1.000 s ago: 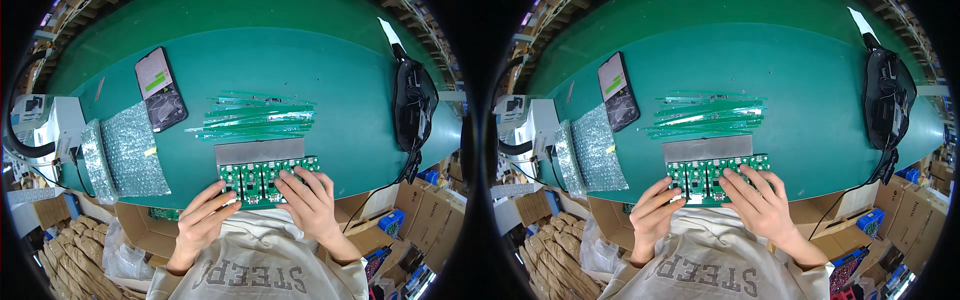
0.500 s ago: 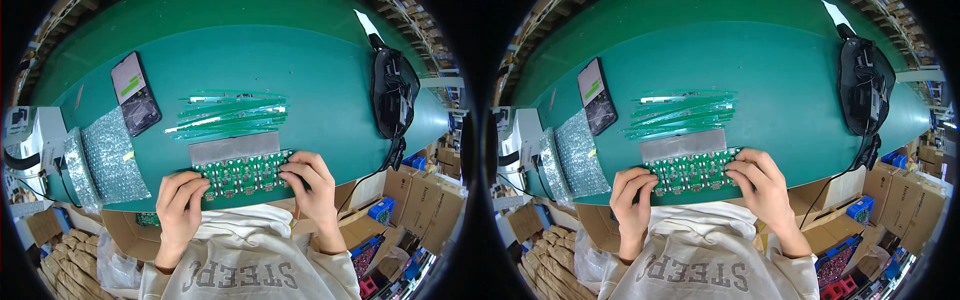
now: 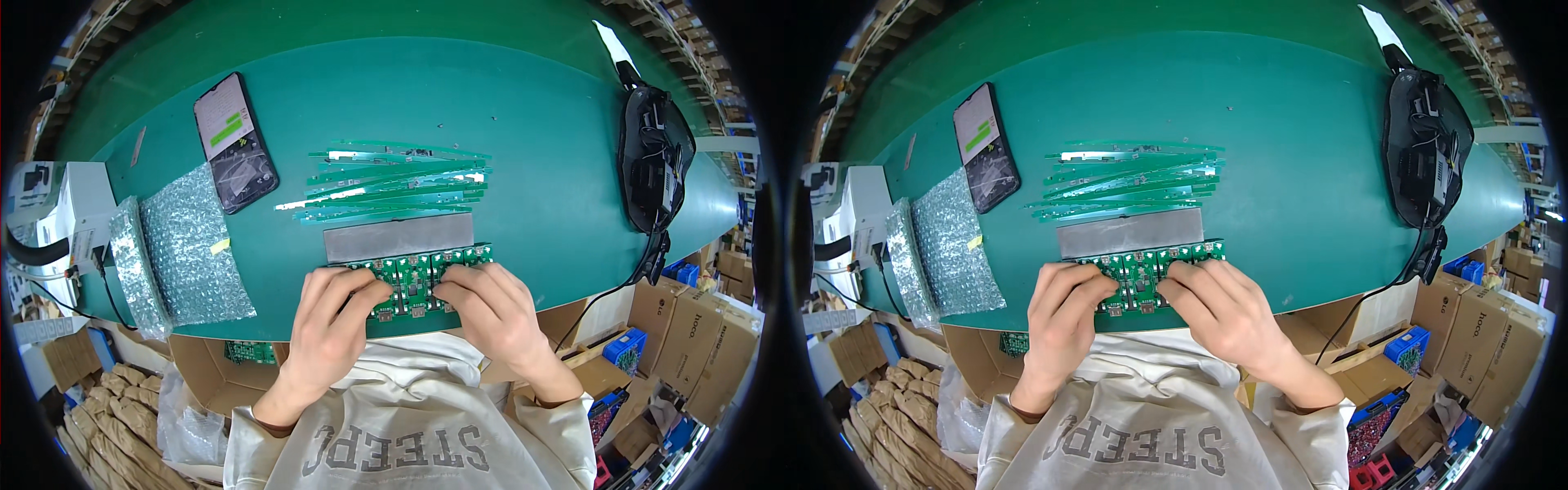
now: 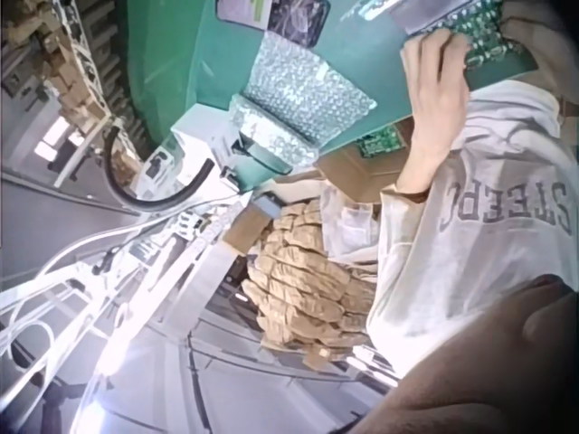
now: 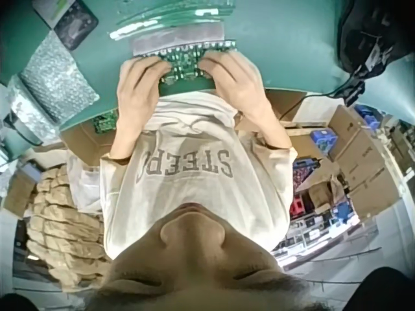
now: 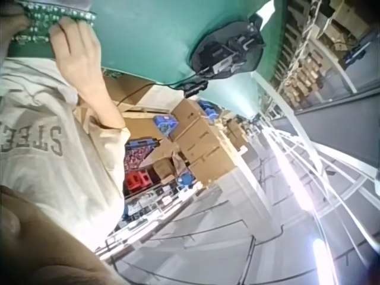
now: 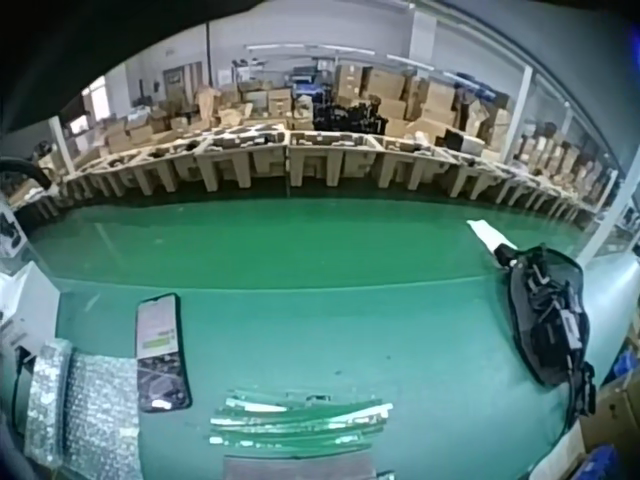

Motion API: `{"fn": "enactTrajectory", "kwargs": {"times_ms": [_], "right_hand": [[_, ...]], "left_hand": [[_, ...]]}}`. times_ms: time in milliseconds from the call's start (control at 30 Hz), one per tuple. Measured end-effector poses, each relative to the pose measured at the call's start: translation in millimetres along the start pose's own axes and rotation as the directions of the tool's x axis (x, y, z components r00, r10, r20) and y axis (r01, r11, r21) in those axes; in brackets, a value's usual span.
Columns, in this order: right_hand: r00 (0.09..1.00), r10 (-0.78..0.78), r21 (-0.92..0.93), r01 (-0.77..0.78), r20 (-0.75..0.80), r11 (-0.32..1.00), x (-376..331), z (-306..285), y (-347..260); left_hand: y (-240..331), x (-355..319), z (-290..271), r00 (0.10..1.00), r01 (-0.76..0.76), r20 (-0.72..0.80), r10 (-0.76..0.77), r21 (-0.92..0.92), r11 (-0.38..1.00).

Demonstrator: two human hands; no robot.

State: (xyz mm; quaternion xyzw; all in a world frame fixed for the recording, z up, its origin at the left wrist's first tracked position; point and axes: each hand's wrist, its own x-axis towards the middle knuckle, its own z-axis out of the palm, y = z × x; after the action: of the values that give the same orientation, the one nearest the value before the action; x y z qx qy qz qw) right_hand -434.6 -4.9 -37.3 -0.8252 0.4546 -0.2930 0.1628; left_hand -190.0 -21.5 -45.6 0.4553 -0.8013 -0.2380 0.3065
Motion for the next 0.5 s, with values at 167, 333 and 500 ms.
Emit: {"fn": "enactTrajectory", "kwargs": {"times_ms": [167,333,500], "right_hand": [[0.999,0.038,0.096,-0.041,0.034,0.995,8.6,3.7,-5.3],[0.993,0.046,-0.008,-0.045,0.108,0.999,20.1,7.4,-15.8],[0.992,0.122,0.145,-0.12,-0.004,0.982,28.1,2.9,-5.7]], "left_hand": [[3.8,4.4,5.0,0.995,0.046,-0.088,-0.051,-0.066,0.997],[7.5,23.9,0.8,0.963,0.145,-0.225,-0.147,-0.025,0.989],[-9.3,51.6,-1.2,0.95,0.122,-0.288,-0.117,-0.001,0.993]]}}
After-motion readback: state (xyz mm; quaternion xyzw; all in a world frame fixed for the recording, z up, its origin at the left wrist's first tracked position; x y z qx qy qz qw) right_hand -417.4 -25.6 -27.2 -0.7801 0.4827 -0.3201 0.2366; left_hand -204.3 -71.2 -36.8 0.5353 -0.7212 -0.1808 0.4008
